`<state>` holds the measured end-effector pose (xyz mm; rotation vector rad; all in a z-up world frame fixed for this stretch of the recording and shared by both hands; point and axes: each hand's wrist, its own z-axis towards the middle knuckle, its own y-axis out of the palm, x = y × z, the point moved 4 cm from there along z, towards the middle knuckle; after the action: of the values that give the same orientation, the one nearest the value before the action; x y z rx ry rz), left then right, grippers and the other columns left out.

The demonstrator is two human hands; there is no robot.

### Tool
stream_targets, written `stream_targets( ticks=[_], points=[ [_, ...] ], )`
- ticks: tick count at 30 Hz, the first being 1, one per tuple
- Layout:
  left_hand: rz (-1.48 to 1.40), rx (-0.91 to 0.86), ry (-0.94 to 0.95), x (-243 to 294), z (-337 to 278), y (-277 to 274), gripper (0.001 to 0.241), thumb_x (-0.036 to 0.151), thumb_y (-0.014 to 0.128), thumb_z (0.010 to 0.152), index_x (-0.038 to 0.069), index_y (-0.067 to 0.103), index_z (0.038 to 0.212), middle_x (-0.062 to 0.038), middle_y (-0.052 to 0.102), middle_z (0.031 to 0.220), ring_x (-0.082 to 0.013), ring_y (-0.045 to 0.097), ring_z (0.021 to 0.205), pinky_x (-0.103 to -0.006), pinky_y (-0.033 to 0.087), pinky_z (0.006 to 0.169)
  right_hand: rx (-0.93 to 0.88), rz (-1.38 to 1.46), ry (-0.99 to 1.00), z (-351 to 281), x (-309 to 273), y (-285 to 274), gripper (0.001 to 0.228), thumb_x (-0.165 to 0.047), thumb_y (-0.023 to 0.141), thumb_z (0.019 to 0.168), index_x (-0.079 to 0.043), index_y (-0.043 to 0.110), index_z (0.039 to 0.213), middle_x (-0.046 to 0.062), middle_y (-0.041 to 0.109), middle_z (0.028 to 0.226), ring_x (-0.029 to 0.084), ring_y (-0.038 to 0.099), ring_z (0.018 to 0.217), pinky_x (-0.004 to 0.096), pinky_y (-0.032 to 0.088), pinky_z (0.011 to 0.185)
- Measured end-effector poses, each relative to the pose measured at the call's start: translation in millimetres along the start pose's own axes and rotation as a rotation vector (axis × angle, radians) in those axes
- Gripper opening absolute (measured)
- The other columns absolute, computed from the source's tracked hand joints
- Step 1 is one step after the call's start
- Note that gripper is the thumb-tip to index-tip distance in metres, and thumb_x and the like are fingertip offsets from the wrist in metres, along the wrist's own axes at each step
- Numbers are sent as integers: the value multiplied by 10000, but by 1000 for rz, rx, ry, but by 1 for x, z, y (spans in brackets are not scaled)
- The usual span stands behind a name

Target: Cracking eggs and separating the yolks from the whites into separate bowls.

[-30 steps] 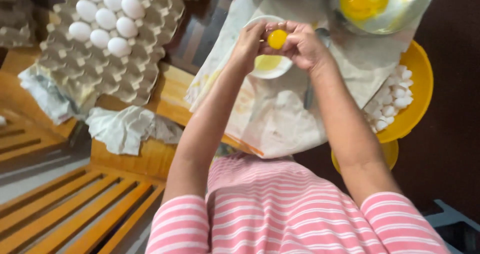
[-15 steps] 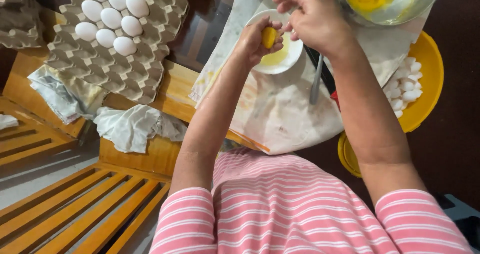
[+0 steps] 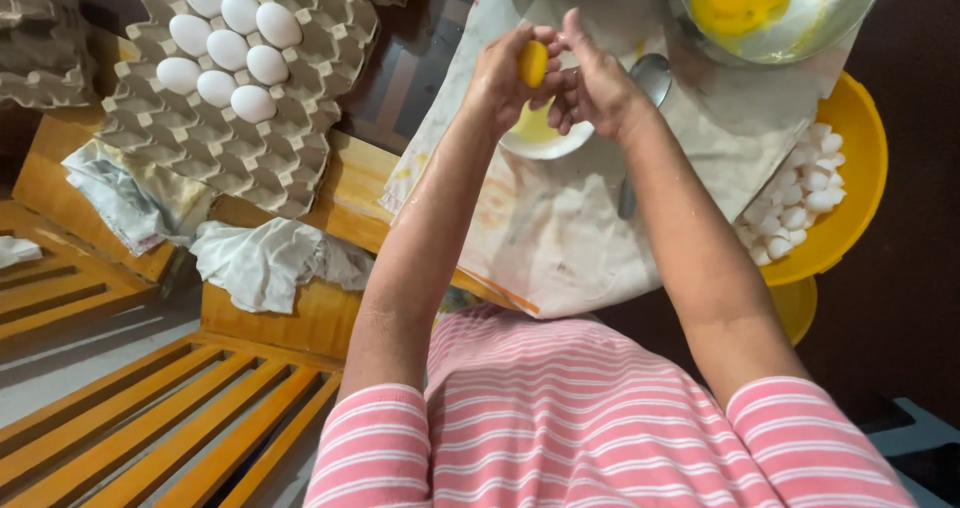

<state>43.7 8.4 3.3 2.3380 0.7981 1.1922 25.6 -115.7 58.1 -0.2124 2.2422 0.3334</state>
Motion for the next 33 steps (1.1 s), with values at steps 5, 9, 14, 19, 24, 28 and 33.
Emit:
stream_targets(
  ticks=[5,9,14,19,24,28,33],
  points=[
    [-63,43,-32,-11,21,-25,273,150,551,974,-80,674,1052,-211,687,904,-253,644,674,-378,580,619,26,-168,-198,-22,-27,5,288,-322,556,1046,-132,544,1261,83,633,640,135,524,393,240,356,308],
    [-54,39,-93,-8,13,-22,273,168,529,1005,-67,661,1049,-201,675,898,-251,631,678,-396,615,702,-10,-134,-420,-63,-69,10,117,-165,611,1072,-113,578,1172,63,643,688,112,521,441,210,420,383],
    [19,46,-104,7,-13,-9,266,176,490,1028,-30,658,1013,-177,649,872,-221,608,659,-372,624,681,149,-216,-691,-97,-86,11,441,-338,593,1112,-47,621,782,59,629,704,108,558,537,213,413,492],
    [27,9,-77,10,-13,-9,265,181,503,1007,-40,649,998,-182,637,877,-237,588,654,-378,592,658,290,-888,-967,1,-7,-27,260,72,491,959,-101,637,1088,17,668,879,130,599,585,289,530,571],
    [280,-41,5,17,-32,14,193,204,621,834,33,668,910,-163,664,743,-232,606,530,-345,552,562,210,82,-245,28,31,-16,477,-396,523,991,-63,714,1274,77,648,964,191,699,655,321,702,542],
    [408,-42,-14,27,-61,34,306,245,622,867,-15,651,1026,-166,686,848,-224,697,626,-352,665,568,89,529,-80,41,45,-19,312,-330,598,998,-42,689,1082,126,698,885,272,701,716,522,662,650],
    [751,14,56,43,-80,40,521,369,534,847,79,669,1259,-154,732,1119,-162,711,565,-305,700,593,-22,570,-15,39,47,-28,352,-369,594,984,-28,680,997,140,732,980,312,736,872,498,642,884]
  ],
)
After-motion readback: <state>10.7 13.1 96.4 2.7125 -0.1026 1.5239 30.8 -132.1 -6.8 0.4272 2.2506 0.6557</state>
